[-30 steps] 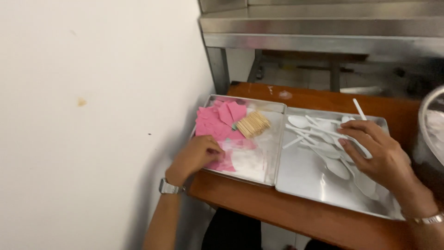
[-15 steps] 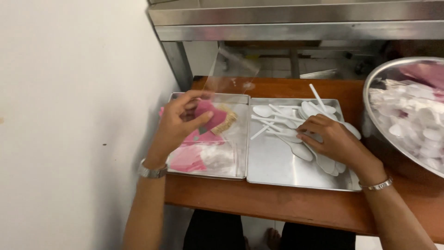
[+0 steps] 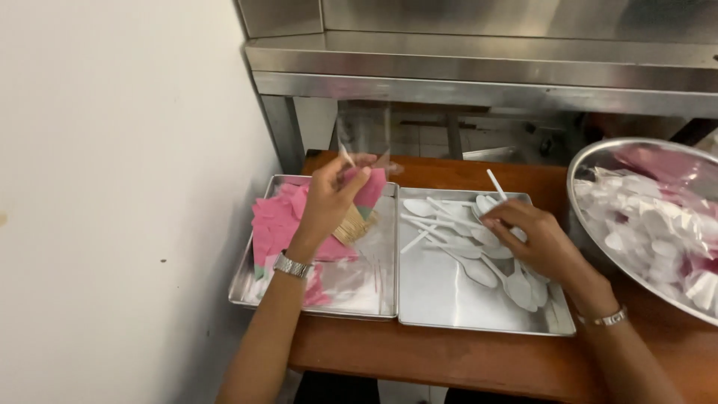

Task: Packing individual plastic spoons and napkins into small plastic bags for distribution.

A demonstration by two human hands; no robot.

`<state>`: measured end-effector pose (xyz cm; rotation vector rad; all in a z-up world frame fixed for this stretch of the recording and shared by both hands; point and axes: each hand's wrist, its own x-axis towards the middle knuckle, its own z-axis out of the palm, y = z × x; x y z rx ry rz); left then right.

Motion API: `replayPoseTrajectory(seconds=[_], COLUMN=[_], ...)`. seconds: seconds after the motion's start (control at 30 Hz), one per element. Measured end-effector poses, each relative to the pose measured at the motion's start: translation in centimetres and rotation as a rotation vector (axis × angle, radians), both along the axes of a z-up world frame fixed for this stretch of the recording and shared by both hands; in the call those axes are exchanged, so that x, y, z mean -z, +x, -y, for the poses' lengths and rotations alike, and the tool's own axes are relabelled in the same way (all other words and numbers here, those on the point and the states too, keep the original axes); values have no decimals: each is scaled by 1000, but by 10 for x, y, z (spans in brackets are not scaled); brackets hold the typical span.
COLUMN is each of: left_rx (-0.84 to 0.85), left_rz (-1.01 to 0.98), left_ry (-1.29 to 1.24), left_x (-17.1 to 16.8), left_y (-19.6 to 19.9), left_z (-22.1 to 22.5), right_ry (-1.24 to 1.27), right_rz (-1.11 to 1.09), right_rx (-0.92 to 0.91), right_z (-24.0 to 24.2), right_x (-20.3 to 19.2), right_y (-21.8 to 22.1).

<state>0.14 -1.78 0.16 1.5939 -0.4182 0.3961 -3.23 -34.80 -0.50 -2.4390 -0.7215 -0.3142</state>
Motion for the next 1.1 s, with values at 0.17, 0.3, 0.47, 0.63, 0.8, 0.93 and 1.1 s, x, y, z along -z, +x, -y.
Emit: replayPoseTrajectory(seconds=[0.17, 0.3, 0.47, 0.63, 0.8, 0.93, 1.1], left_rx=[-42, -165, -226, -162, -177, -207, -217], left_rz=[-21, -94, -254, -451, -467, -525, -497], left_ry=[67, 180, 577, 904, 900, 913, 916], left_x=[-3, 2, 4, 2, 11, 16, 20], left_y=[3, 0, -2, -11, -2, 4, 5], left_z=[-10, -14, -17, -10, -15, -16, -16], right_ry=[59, -367, -436, -424, -467, -505, -517], right_rz=[-61, -2, 221, 147, 82, -4, 134], right_rx=[-173, -263, -298, -275, -234, -224, -273], right_z=[-71, -115, -121, -130, -138, -142, -137], right_x=[-41, -21, 49, 59, 27, 23, 31], right_y=[-8, 21, 77, 81, 61, 59, 67])
